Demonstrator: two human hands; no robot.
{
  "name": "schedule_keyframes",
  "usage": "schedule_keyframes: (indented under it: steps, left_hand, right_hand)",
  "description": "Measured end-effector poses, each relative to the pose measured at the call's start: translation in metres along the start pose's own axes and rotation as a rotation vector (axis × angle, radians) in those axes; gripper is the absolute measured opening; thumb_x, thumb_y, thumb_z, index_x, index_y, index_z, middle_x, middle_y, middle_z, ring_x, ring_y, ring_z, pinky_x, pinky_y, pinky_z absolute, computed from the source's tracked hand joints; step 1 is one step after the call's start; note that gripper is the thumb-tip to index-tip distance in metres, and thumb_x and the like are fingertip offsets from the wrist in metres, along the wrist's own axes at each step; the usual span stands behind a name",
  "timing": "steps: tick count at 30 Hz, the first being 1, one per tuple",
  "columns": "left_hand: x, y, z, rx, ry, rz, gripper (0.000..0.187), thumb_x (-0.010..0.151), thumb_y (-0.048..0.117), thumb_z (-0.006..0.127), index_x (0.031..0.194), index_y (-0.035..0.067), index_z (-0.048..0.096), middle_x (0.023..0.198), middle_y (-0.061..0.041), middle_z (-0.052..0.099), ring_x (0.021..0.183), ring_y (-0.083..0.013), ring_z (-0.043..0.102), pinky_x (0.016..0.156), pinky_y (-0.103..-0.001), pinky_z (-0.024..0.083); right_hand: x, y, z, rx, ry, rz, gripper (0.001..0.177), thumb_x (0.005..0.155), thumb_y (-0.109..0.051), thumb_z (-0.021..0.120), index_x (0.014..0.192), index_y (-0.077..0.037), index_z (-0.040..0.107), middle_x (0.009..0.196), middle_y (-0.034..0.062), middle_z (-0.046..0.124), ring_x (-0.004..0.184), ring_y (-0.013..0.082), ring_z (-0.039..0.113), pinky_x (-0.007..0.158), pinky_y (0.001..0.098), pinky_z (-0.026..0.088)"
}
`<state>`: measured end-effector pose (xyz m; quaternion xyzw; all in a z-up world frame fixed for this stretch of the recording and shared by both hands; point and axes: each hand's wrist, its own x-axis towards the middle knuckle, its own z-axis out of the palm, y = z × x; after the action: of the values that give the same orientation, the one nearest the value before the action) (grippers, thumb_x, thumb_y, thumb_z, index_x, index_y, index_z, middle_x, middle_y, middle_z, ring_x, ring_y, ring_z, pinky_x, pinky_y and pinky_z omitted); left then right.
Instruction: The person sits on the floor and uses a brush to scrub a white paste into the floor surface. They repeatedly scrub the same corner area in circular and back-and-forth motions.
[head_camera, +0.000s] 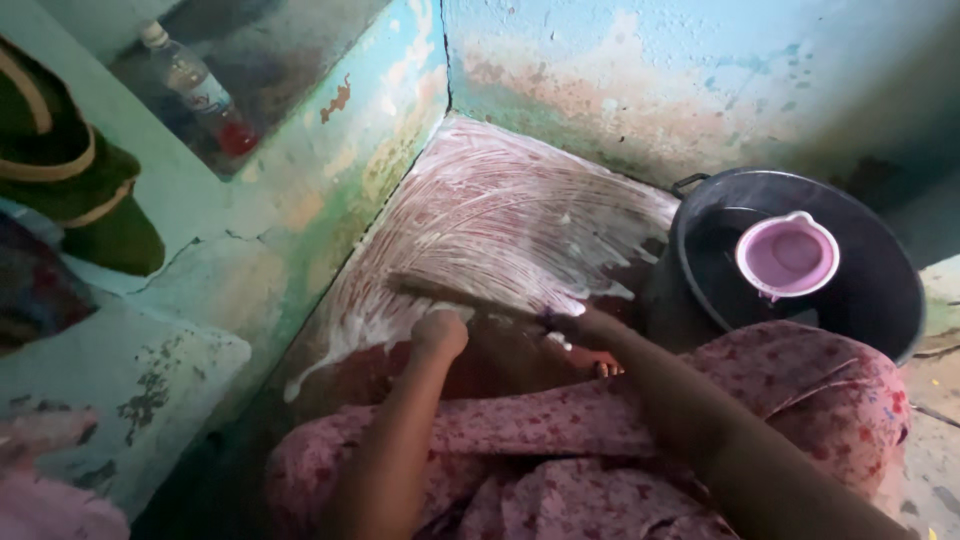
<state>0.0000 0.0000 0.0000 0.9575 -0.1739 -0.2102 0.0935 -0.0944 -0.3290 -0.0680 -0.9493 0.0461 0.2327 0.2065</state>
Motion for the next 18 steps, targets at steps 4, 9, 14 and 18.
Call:
schedule_keyframes:
  steps: [4, 9, 14, 18]
  left_hand:
    - [0.001, 0.001, 0.024, 0.051, -0.005, 0.031, 0.031, 0.092, 0.02, 0.055, 0.108, 0.008, 0.079, 0.114, -0.019, 0.074, 0.109, -0.037, 0.071, 0.092, -0.048, 0.057]
    - [0.0, 0.004, 0.04, 0.146, -0.006, 0.131, 0.031, 0.093, 0.022, 0.055, 0.106, 0.007, 0.079, 0.114, -0.02, 0.075, 0.107, -0.0366, 0.073, 0.091, -0.048, 0.057]
    - [0.004, 0.011, 0.051, 0.175, -0.024, 0.131, 0.033, 0.094, 0.023, 0.053, 0.108, 0.007, 0.078, 0.114, -0.019, 0.074, 0.106, -0.0359, 0.072, 0.089, -0.048, 0.058]
    - [0.01, 0.005, 0.044, 0.237, -0.002, 0.125, 0.034, 0.094, 0.025, 0.054, 0.107, 0.007, 0.08, 0.115, -0.018, 0.076, 0.109, -0.0341, 0.073, 0.092, -0.046, 0.058]
  right_hand:
    - [-0.035, 0.037, -0.026, -0.501, -0.102, -0.069, 0.054, 0.072, -0.036, 0.084, 0.119, -0.013, 0.069, 0.124, 0.0136, 0.066, 0.113, 0.0298, 0.062, 0.095, 0.0406, 0.05]
    - [-0.058, 0.056, -0.019, -0.949, -0.231, -0.138, 0.066, 0.065, -0.039, 0.088, 0.123, -0.016, 0.067, 0.134, 0.0123, 0.061, 0.124, 0.0306, 0.056, 0.104, 0.0404, 0.046]
    - [-0.059, 0.06, -0.005, -1.064, 0.099, -0.931, 0.09, 0.05, -0.05, 0.088, 0.132, -0.018, 0.067, 0.137, 0.0155, 0.06, 0.128, 0.041, 0.056, 0.106, 0.0563, 0.044]
    - [-0.064, 0.064, -0.005, 0.66, -0.239, -0.259, 0.059, 0.083, -0.036, 0.066, 0.135, -0.009, 0.06, 0.122, 0.0099, 0.069, 0.109, 0.0236, 0.066, 0.092, 0.0366, 0.052]
